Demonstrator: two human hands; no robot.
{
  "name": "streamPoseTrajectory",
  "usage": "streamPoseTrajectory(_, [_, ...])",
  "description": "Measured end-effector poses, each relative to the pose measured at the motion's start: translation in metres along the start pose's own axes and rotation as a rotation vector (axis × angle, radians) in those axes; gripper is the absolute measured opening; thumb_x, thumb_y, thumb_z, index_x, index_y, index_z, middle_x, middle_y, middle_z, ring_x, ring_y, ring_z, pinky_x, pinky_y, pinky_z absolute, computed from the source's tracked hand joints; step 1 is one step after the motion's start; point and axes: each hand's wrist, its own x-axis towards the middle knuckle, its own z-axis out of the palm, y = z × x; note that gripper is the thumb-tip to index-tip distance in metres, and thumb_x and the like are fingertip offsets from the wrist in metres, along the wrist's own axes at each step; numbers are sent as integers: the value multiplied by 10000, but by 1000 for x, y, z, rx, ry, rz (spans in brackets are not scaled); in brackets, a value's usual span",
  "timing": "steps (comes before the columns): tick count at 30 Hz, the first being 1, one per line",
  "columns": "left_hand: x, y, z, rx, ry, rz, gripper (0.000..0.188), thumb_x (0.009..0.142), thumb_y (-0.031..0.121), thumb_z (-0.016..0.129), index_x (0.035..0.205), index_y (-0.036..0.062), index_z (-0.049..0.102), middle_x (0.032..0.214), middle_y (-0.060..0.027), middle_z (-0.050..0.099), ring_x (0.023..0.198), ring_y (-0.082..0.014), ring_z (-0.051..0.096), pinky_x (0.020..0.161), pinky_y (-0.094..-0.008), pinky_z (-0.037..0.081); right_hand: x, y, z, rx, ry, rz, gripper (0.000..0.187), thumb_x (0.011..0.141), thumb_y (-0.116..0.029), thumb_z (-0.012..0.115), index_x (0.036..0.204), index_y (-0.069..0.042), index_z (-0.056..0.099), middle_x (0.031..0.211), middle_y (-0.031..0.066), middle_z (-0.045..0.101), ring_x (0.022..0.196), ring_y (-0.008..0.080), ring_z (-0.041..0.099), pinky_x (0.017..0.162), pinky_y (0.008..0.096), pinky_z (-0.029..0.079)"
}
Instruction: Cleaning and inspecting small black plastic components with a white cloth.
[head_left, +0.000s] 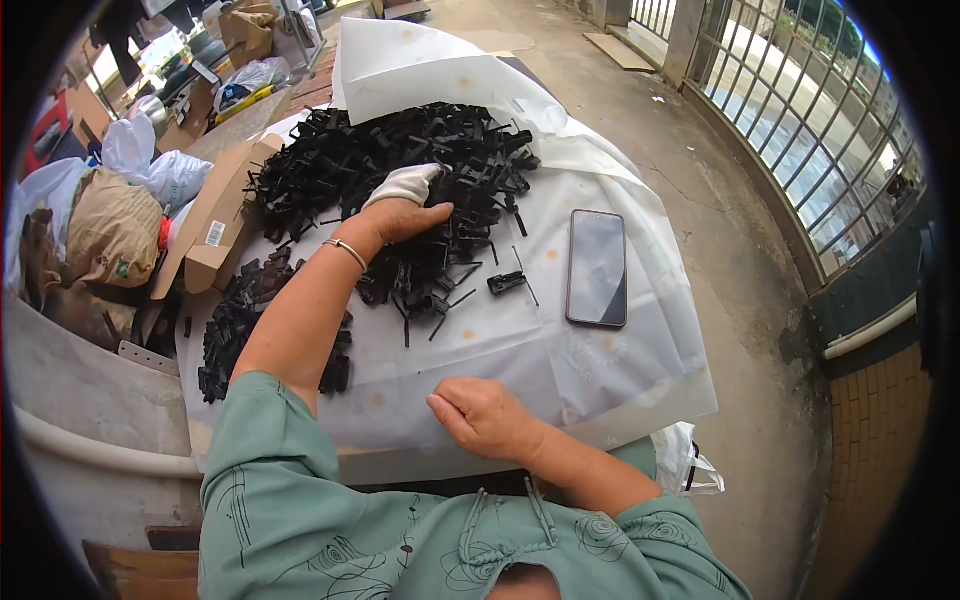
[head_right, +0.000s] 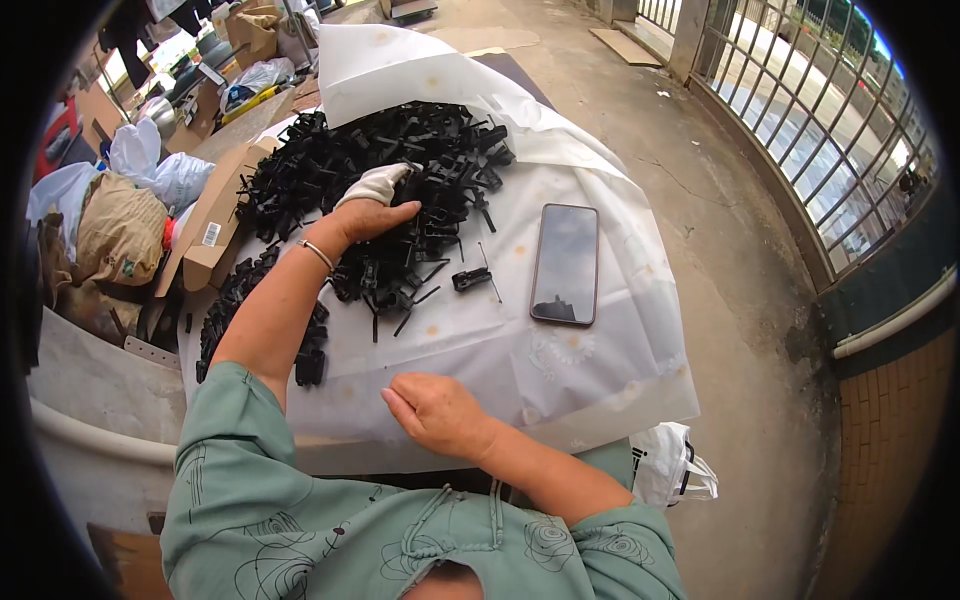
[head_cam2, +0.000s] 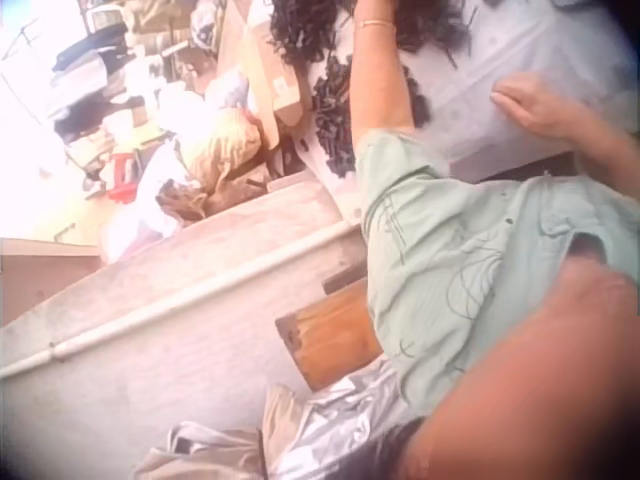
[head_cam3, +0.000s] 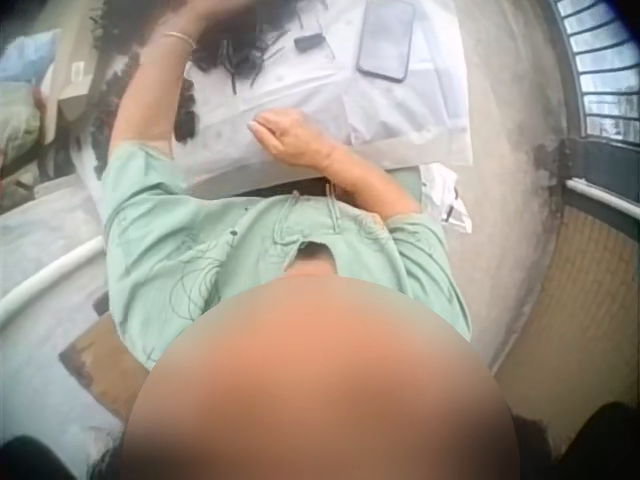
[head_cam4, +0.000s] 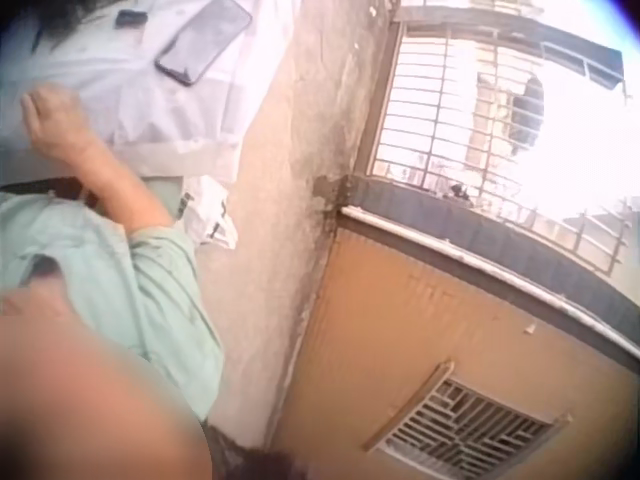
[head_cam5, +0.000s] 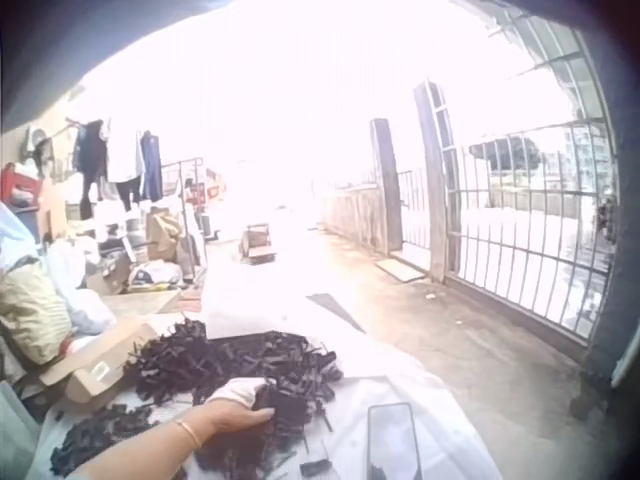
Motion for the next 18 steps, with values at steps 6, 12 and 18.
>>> streamPoseTrajectory(6, [-58,56,-5,-26,-55,124,529,727,256,655,1187,33,519,1126,-190,559,1061,-314,518,940,-345,391,10,-8,-28,52,129,-8,208,855,-95,534,685,-4,457,622,159,474,577,349,479,532,399,382])
streamPoseTrajectory(12, [-83,96,-27,-59,-134,237,535,781,406,630,1135,12,560,1036,-215,600,976,-338,564,859,-365,438,14,5,-72,-103,362,110,206,874,-121,542,713,-1,494,594,131,466,509,271,428,496,344,364])
streamPoseTrajectory(18, [-113,124,-51,38,173,278,160,834,88,519,927,58,645,884,-144,630,816,-328,590,738,-378,475,7,0,-75,-208,373,32,175,861,-136,560,761,4,525,604,146,516,526,274,487,513,345,397])
